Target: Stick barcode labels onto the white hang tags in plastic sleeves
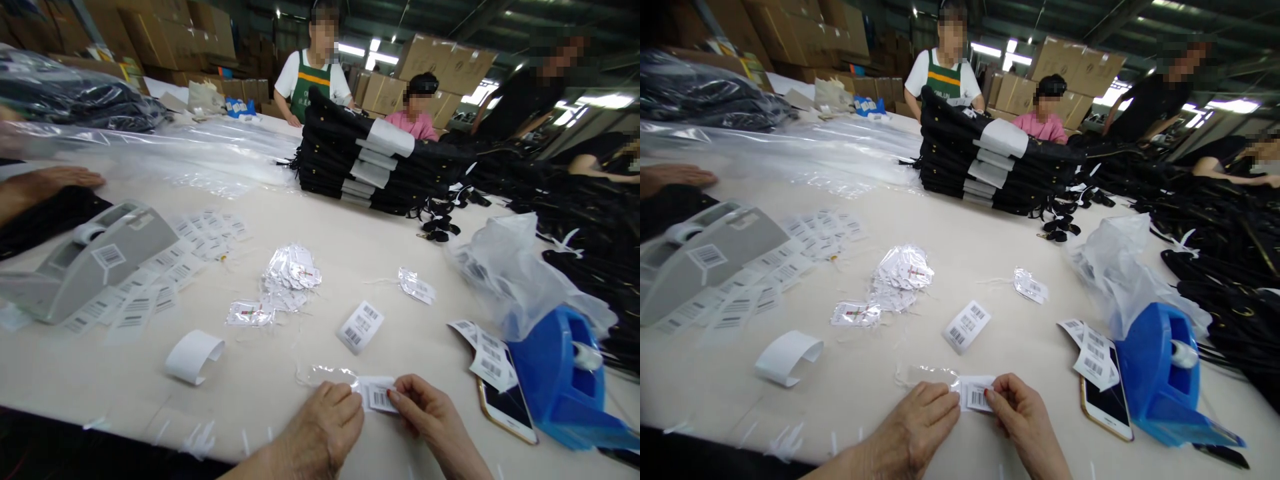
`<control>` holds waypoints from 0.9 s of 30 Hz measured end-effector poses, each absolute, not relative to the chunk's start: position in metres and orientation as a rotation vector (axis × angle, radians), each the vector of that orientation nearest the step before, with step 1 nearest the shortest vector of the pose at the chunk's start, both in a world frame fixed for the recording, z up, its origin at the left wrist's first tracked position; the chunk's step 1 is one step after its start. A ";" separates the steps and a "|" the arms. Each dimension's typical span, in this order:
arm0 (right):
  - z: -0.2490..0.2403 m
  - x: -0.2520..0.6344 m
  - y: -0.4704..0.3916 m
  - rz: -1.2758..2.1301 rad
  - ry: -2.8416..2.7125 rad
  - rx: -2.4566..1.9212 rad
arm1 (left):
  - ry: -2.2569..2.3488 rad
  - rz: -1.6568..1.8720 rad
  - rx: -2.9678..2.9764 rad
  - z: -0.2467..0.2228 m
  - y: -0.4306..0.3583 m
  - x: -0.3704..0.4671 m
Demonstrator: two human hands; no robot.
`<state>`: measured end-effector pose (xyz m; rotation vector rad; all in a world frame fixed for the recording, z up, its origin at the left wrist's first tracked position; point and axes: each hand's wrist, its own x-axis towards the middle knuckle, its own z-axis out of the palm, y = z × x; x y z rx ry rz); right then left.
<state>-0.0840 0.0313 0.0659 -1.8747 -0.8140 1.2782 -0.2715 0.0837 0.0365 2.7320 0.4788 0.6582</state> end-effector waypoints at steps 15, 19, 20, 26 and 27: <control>0.064 -0.080 0.039 1.359 -0.835 -1.850 | 0.444 0.492 2.779 0.035 0.083 -0.272; 0.067 -0.080 0.039 1.372 -0.852 -1.842 | 0.450 0.424 2.773 0.035 0.084 -0.271; 0.068 -0.080 0.040 1.382 -0.859 -1.838 | 0.454 0.409 2.771 0.036 0.084 -0.271; 0.066 -0.081 0.041 1.383 -0.859 -1.856 | 0.436 0.369 2.803 0.040 0.086 -0.271; 0.066 -0.081 0.041 1.384 -0.864 -1.856 | 0.438 0.364 2.809 0.040 0.086 -0.271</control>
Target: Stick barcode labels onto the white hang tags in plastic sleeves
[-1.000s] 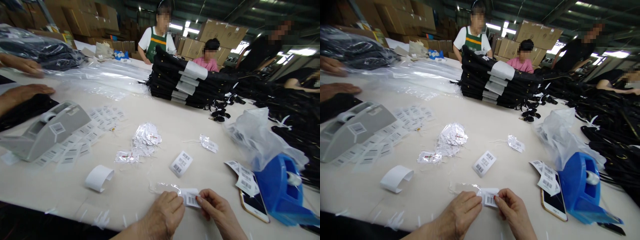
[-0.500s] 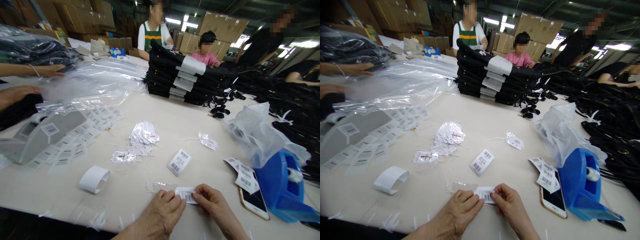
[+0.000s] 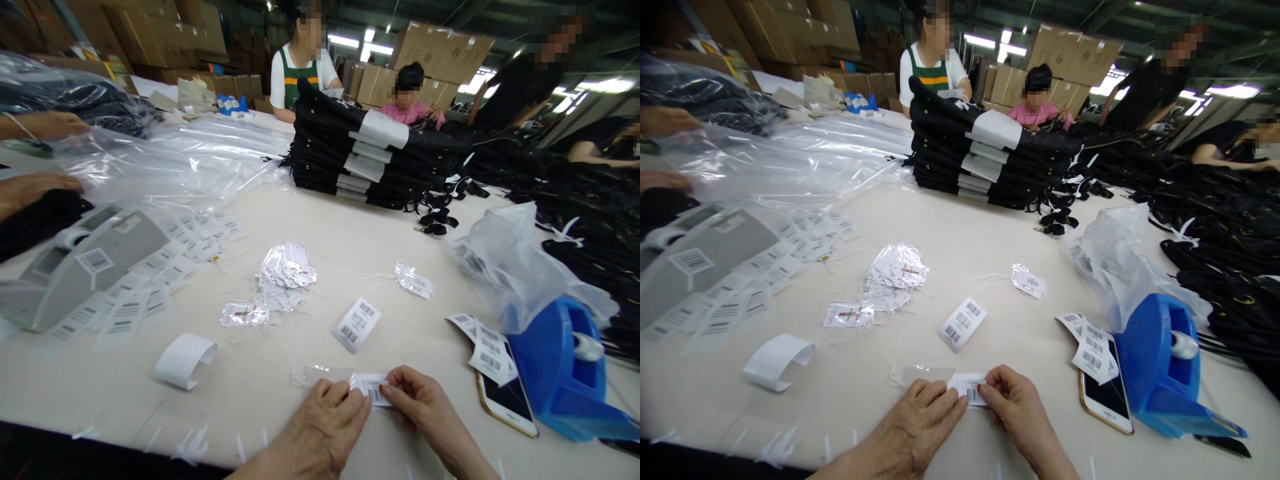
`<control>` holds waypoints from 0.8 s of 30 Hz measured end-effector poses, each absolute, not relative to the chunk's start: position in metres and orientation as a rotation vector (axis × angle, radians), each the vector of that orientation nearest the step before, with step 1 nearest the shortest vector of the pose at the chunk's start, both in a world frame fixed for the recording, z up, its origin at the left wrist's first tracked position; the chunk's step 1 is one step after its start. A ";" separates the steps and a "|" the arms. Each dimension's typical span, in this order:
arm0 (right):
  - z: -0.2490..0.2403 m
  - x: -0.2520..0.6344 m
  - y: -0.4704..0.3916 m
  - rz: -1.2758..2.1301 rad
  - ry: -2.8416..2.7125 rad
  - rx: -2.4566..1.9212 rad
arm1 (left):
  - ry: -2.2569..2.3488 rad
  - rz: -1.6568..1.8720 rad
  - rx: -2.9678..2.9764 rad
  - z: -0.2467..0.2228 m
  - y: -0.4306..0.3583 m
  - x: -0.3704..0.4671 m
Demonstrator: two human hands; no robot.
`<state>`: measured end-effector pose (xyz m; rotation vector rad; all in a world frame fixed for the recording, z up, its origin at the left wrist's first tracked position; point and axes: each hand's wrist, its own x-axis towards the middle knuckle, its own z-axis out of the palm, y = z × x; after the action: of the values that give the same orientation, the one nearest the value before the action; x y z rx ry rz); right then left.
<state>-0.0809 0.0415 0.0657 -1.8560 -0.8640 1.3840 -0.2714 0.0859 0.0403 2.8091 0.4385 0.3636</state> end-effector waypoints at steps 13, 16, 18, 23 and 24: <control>0.068 -0.096 0.041 0.759 -1.276 -2.325 | 0.415 0.377 2.902 0.034 0.083 -0.271; 0.062 -0.101 0.033 0.390 -1.426 -2.448 | 0.385 0.526 2.935 0.027 0.084 -0.270; 0.051 -0.105 0.022 -0.011 -1.608 -2.340 | 0.377 0.665 2.939 0.024 0.085 -0.269; 0.022 -0.108 -0.004 -0.586 -2.188 -1.803 | 0.462 0.774 2.915 0.022 0.085 -0.265; 0.018 -0.106 -0.006 -0.640 -2.223 -1.806 | 0.477 0.774 2.925 0.021 0.085 -0.265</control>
<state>-0.1065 -0.0061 0.0178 -1.8055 -2.2226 -0.6405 -0.2649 0.0853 0.0214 2.9250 0.4768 0.7742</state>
